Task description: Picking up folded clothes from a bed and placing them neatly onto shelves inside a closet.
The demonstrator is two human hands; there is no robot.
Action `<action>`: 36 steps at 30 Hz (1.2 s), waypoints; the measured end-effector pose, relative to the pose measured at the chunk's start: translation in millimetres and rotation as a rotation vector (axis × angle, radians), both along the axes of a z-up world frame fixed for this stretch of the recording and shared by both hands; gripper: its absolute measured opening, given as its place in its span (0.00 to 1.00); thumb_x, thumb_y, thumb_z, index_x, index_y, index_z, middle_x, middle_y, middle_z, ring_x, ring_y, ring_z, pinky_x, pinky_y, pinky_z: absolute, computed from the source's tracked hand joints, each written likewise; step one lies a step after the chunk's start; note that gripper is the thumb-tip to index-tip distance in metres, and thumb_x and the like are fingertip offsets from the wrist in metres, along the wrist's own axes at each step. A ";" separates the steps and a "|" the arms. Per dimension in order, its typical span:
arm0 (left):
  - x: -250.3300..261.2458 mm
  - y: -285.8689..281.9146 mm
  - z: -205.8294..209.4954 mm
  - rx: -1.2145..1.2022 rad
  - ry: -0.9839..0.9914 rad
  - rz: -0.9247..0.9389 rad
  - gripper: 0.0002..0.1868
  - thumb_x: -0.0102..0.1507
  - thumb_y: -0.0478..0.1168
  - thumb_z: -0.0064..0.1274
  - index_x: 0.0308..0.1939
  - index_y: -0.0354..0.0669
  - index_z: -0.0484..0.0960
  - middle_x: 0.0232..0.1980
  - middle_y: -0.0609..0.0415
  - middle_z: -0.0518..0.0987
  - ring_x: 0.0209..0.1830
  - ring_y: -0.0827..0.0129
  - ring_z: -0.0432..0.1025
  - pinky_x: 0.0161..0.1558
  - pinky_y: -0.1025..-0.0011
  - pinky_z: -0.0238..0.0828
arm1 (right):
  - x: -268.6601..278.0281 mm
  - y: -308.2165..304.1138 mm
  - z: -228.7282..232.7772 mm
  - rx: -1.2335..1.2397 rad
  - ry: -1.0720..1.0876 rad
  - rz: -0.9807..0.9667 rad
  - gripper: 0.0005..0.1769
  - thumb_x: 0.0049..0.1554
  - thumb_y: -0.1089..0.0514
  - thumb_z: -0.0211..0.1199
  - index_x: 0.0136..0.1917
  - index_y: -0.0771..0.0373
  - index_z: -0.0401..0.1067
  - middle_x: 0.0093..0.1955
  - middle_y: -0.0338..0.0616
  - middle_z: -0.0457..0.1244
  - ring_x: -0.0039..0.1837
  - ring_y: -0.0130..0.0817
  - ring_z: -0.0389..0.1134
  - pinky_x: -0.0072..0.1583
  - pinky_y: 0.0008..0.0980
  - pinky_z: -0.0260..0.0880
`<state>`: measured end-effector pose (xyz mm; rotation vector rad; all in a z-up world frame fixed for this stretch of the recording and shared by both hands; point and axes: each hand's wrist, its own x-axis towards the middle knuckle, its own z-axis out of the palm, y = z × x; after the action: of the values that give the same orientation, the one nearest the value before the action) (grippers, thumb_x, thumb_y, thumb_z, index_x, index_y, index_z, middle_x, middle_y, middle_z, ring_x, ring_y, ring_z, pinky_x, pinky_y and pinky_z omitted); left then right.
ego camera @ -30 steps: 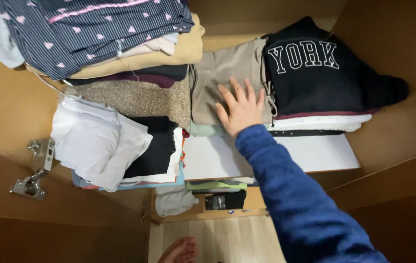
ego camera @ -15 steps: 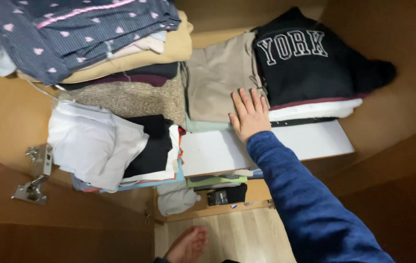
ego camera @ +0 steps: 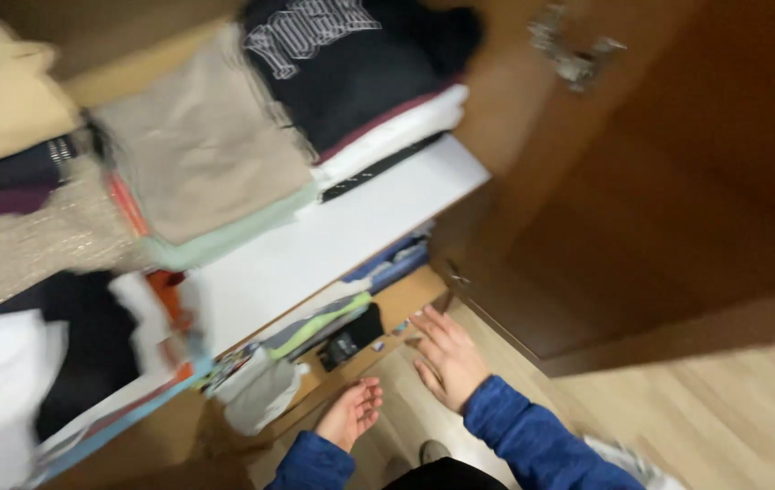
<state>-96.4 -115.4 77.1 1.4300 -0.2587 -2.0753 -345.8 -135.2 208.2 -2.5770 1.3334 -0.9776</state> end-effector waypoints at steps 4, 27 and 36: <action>-36.9 -1.9 -22.0 -0.019 -0.003 -0.092 0.16 0.64 0.47 0.53 0.52 0.46 0.83 0.47 0.54 0.81 0.43 0.69 0.74 0.42 0.73 0.68 | -42.0 58.9 -40.6 0.120 -0.024 -0.127 0.13 0.62 0.54 0.55 0.57 0.59 0.74 0.72 0.53 0.61 0.77 0.58 0.55 0.74 0.57 0.55; -235.5 106.6 -52.7 0.048 -0.050 -0.680 0.12 0.67 0.41 0.51 0.52 0.45 0.82 0.43 0.52 0.79 0.39 0.68 0.73 0.36 0.74 0.67 | -137.7 403.0 -195.7 0.471 -0.212 -0.864 0.14 0.56 0.57 0.60 0.56 0.56 0.75 0.65 0.52 0.65 0.70 0.58 0.61 0.70 0.51 0.60; -270.9 177.6 -106.2 0.060 -0.059 -0.964 0.14 0.67 0.43 0.52 0.55 0.48 0.82 0.44 0.55 0.81 0.38 0.72 0.75 0.33 0.75 0.70 | -127.8 536.3 -240.0 0.533 -0.265 -1.117 0.17 0.53 0.57 0.62 0.57 0.57 0.73 0.61 0.49 0.67 0.66 0.55 0.63 0.69 0.49 0.61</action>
<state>-367.2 62.2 -29.2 1.5702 -1.0927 -2.7781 -473.6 401.1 -31.7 -1.1664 2.5130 -0.7961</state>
